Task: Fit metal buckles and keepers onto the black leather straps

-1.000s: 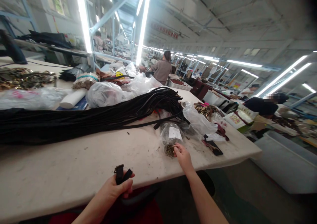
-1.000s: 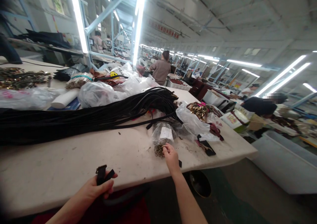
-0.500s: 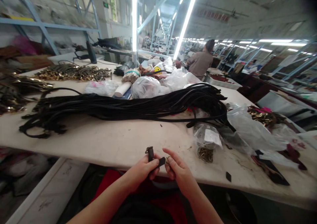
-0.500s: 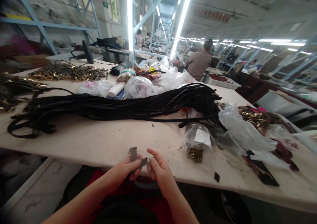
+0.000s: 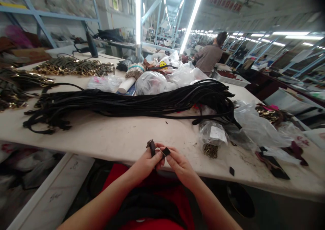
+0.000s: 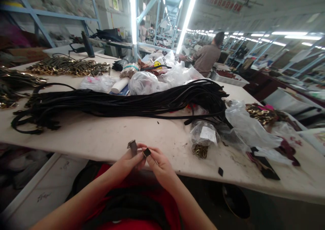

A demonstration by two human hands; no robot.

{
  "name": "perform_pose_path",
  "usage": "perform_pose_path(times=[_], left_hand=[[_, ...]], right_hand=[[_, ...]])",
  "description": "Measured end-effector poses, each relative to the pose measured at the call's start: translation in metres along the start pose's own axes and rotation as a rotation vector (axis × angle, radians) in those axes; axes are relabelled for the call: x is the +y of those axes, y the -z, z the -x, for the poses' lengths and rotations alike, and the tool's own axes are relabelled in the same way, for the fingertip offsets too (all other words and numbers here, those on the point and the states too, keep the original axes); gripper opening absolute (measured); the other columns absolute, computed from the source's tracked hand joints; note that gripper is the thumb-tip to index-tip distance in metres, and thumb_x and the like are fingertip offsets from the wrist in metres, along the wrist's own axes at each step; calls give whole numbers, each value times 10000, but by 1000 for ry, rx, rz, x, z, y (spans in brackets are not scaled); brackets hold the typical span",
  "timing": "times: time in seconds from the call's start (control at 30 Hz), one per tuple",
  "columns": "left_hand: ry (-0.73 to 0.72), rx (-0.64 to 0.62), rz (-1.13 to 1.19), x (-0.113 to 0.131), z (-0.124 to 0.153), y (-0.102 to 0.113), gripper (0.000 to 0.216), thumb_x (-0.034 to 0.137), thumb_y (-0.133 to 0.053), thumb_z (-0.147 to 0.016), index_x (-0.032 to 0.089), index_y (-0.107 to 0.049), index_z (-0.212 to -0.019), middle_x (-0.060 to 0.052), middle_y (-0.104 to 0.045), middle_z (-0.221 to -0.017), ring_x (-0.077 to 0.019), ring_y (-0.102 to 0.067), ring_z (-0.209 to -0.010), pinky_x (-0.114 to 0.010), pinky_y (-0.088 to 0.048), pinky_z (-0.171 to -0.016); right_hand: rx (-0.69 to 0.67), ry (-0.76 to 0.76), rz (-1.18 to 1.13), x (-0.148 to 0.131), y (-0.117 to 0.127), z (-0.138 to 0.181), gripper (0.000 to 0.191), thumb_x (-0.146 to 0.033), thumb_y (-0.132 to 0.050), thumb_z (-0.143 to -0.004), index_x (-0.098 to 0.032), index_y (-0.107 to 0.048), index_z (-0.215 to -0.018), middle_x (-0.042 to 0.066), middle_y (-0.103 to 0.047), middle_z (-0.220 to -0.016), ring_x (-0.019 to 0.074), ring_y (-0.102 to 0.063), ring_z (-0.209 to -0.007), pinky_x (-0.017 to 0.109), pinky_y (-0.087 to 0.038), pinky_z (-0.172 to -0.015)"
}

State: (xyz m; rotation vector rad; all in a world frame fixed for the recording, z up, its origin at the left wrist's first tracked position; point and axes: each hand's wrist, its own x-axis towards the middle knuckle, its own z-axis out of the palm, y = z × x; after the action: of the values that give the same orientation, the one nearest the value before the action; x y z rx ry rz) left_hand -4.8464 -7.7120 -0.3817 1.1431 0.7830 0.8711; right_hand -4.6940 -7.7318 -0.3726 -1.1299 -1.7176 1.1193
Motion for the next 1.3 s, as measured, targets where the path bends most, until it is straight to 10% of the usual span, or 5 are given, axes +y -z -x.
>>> perform_pose_path(times=[0.27,0.57,0.77,0.9,1.3], left_hand=[[-29,-148,-9,35,-12,-15,363,373,-512,-826,137,-433,-1091,12,-512,-721,-106,-472,-631,-249,-392,-622],[52,-154,37,24,-5,-13,452,347,-460,-875,152,-387,-1275,-1,-550,-757,-145,-506,-817,-316,-356,-831],[24,-118,30,19,-3,-12,465,362,-441,-874,141,-386,-1280,-69,-595,-942,-175,-536,-853,-342,-404,-835],[-45,-36,-409,20,-5,-8,379,343,-344,-902,125,-521,-1157,-129,-594,-1082,-237,-510,-1051,-366,-378,-910],[-128,-15,-1112,21,-3,3,455,190,-306,-884,193,-392,-1331,-89,-555,-1246,-226,-539,-1105,-345,-411,-922]], right_hand=[[190,-70,-340,-11,12,0,257,-367,-639,-748,-251,-620,-976,41,-527,-1083,140,-554,-715,339,-485,-717],[374,109,-147,-7,17,3,159,-306,-652,-751,-272,-645,-906,18,-539,-898,167,-519,-854,320,-424,-799],[151,61,-305,-11,14,2,97,-301,-596,-800,-237,-634,-862,36,-527,-949,136,-533,-716,275,-466,-644],[225,11,-440,-16,24,5,211,-372,-481,-872,-220,-600,-786,23,-549,-779,160,-531,-818,314,-421,-808],[-30,-328,-256,-6,2,0,414,-556,-437,-827,-165,-453,-692,-48,-351,-560,69,-280,-491,217,-221,-458]])
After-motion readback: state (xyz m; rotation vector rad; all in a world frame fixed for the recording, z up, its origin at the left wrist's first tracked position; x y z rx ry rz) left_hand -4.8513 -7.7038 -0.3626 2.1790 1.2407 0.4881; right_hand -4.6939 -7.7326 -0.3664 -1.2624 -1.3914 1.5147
